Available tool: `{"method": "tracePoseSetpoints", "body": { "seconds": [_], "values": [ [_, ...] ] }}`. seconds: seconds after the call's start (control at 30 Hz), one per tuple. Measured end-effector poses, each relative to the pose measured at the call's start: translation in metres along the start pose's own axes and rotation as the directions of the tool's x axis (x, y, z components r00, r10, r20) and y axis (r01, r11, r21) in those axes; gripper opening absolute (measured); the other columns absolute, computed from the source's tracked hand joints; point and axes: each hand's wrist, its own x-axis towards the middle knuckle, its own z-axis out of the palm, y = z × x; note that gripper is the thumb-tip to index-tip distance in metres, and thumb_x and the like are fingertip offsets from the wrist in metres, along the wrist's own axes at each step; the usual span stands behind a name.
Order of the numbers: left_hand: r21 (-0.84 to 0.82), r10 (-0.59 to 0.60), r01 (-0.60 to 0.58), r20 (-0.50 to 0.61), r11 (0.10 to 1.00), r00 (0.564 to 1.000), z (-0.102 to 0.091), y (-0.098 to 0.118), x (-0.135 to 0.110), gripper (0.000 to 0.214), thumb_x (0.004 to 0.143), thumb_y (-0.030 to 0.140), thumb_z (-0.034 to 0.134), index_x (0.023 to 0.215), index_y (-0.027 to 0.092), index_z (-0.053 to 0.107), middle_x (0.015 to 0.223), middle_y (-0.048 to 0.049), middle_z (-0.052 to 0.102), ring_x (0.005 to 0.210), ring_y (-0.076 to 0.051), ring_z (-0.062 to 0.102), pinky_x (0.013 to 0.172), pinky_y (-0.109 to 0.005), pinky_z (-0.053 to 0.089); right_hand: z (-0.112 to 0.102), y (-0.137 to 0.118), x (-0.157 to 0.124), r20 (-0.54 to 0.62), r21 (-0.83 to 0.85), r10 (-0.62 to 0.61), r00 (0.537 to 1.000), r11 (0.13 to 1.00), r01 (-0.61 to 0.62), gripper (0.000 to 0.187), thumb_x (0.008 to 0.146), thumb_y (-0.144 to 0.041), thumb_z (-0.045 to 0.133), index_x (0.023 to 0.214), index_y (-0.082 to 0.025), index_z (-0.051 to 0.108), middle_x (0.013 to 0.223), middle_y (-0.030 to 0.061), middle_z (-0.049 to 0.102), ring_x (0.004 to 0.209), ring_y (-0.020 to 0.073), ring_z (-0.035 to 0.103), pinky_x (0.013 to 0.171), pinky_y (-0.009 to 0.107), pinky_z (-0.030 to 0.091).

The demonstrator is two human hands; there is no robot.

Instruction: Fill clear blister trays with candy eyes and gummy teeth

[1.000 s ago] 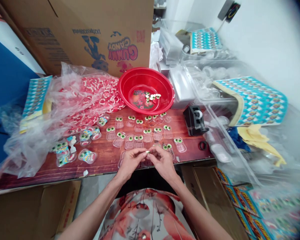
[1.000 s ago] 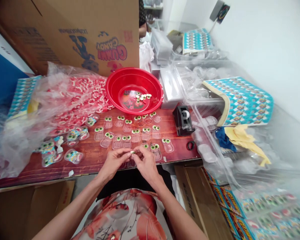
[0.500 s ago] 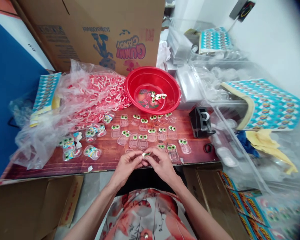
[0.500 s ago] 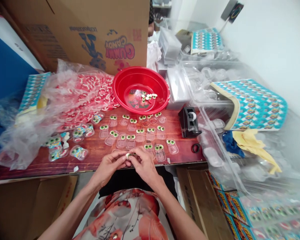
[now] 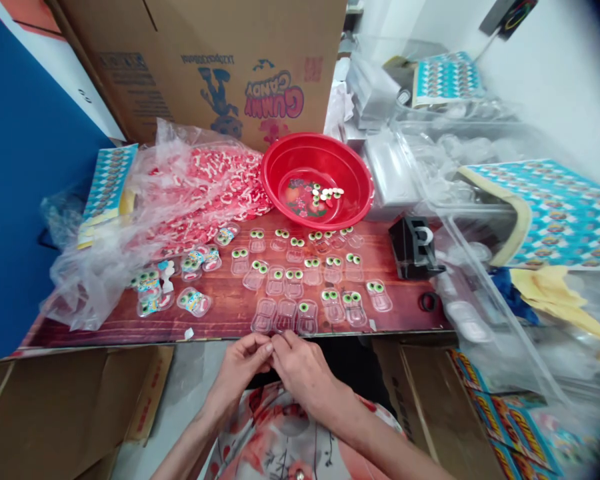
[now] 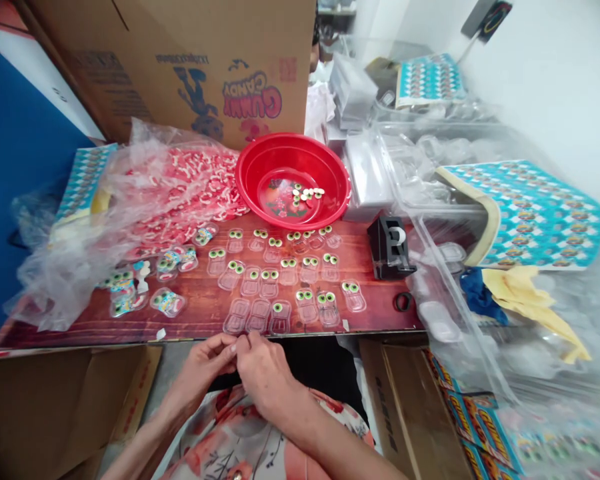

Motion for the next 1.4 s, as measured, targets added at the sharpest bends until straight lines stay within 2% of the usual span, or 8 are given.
{"method": "tracePoseSetpoints", "body": {
  "seconds": [0.13,0.3,0.57,0.8,1.07,1.13,1.3,1.4],
  "values": [
    [-0.045,-0.013,0.01,-0.058,0.999,0.998,-0.001,-0.01,-0.009,0.049,0.061,0.058,0.083,0.073,0.013,0.067,0.065,0.0016,0.062,0.059,-0.008,0.052,0.058,-0.019,0.045,-0.001,-0.02,0.0,0.155,-0.061,0.093,0.983,0.995,-0.084,0.022,0.096,-0.01,0.043,0.108,-0.013,0.062,0.096,0.0119,0.069,0.08,0.0224,0.071,0.066,0.029,0.053],
    [-0.117,-0.012,0.002,-0.093,0.993,0.996,0.009,-0.016,-0.012,0.049,0.061,0.056,0.083,0.08,0.014,0.069,0.071,-0.0004,0.067,0.065,-0.012,0.059,0.065,-0.024,0.052,0.004,-0.018,0.005,0.215,-0.009,0.155,0.964,0.988,-0.157,0.026,0.097,-0.01,0.039,0.112,-0.012,0.06,0.103,0.013,0.069,0.082,0.0238,0.071,0.068,0.031,0.053],
    [-0.018,0.133,-0.136,-0.107,0.991,0.985,0.016,-0.021,-0.002,0.04,0.074,0.053,0.073,0.086,0.015,0.069,0.075,-0.0009,0.069,0.065,-0.013,0.061,0.061,-0.022,0.05,-0.001,0.005,0.001,0.113,0.287,0.08,0.99,0.952,-0.109,0.022,0.095,-0.01,0.044,0.109,-0.011,0.061,0.101,0.0124,0.07,0.086,0.0198,0.067,0.078,0.029,0.048],
    [0.074,0.153,-0.152,-0.012,0.986,0.988,0.007,-0.006,-0.004,0.038,0.078,0.052,0.068,0.081,0.015,0.068,0.06,-0.0012,0.067,0.054,-0.013,0.062,0.054,-0.021,0.046,-0.011,0.015,0.003,0.036,0.635,0.032,0.999,0.771,-0.048,0.025,0.1,-0.021,0.042,0.081,-0.018,0.058,0.071,-0.0012,0.064,0.064,0.0102,0.058,0.066,0.021,0.041],
    [0.07,0.195,-0.19,-0.071,0.979,0.978,0.017,-0.005,-0.003,0.026,0.072,0.04,0.074,0.079,0.015,0.07,0.062,0.0016,0.067,0.054,-0.01,0.06,0.055,-0.02,0.047,0.003,0.013,-0.003,-0.061,0.587,0.112,0.992,0.808,-0.055,0.018,0.094,-0.017,0.041,0.082,-0.018,0.055,0.068,-0.0003,0.058,0.058,0.0112,0.052,0.061,0.024,0.04],
    [0.049,0.168,-0.165,-0.075,0.985,0.983,0.02,-0.003,-0.003,0.026,0.07,0.038,0.076,0.078,0.015,0.069,0.059,0.0019,0.066,0.052,-0.01,0.059,0.053,-0.019,0.045,0.009,0.014,-0.005,-0.082,0.686,0.193,0.978,0.722,-0.085,0.017,0.093,-0.021,0.042,0.084,-0.019,0.057,0.064,-0.0012,0.057,0.056,0.0119,0.054,0.06,0.024,0.042],
    [-0.101,0.019,-0.02,-0.008,0.995,1.0,0.027,0.006,0.001,0.029,0.067,0.038,0.081,0.077,0.013,0.068,0.055,0.0009,0.065,0.045,-0.008,0.055,0.048,-0.017,0.041,0.014,0.017,-0.007,0.077,0.963,0.342,0.937,0.219,-0.159,0.022,0.09,-0.038,0.049,0.089,-0.018,0.058,0.063,-0.0009,0.063,0.051,0.0142,0.063,0.055,0.027,0.054],
    [-0.274,-0.038,0.047,0.039,0.96,0.999,0.031,0.01,0.004,0.033,0.062,0.037,0.085,0.079,0.014,0.068,0.059,0.0014,0.066,0.045,-0.006,0.054,0.049,-0.017,0.043,0.011,0.021,-0.008,0.102,0.985,0.361,0.927,0.091,-0.144,0.026,0.086,-0.043,0.055,0.09,-0.017,0.057,0.06,-0.0014,0.062,0.048,0.015,0.063,0.054,0.029,0.056]
  ]
}}
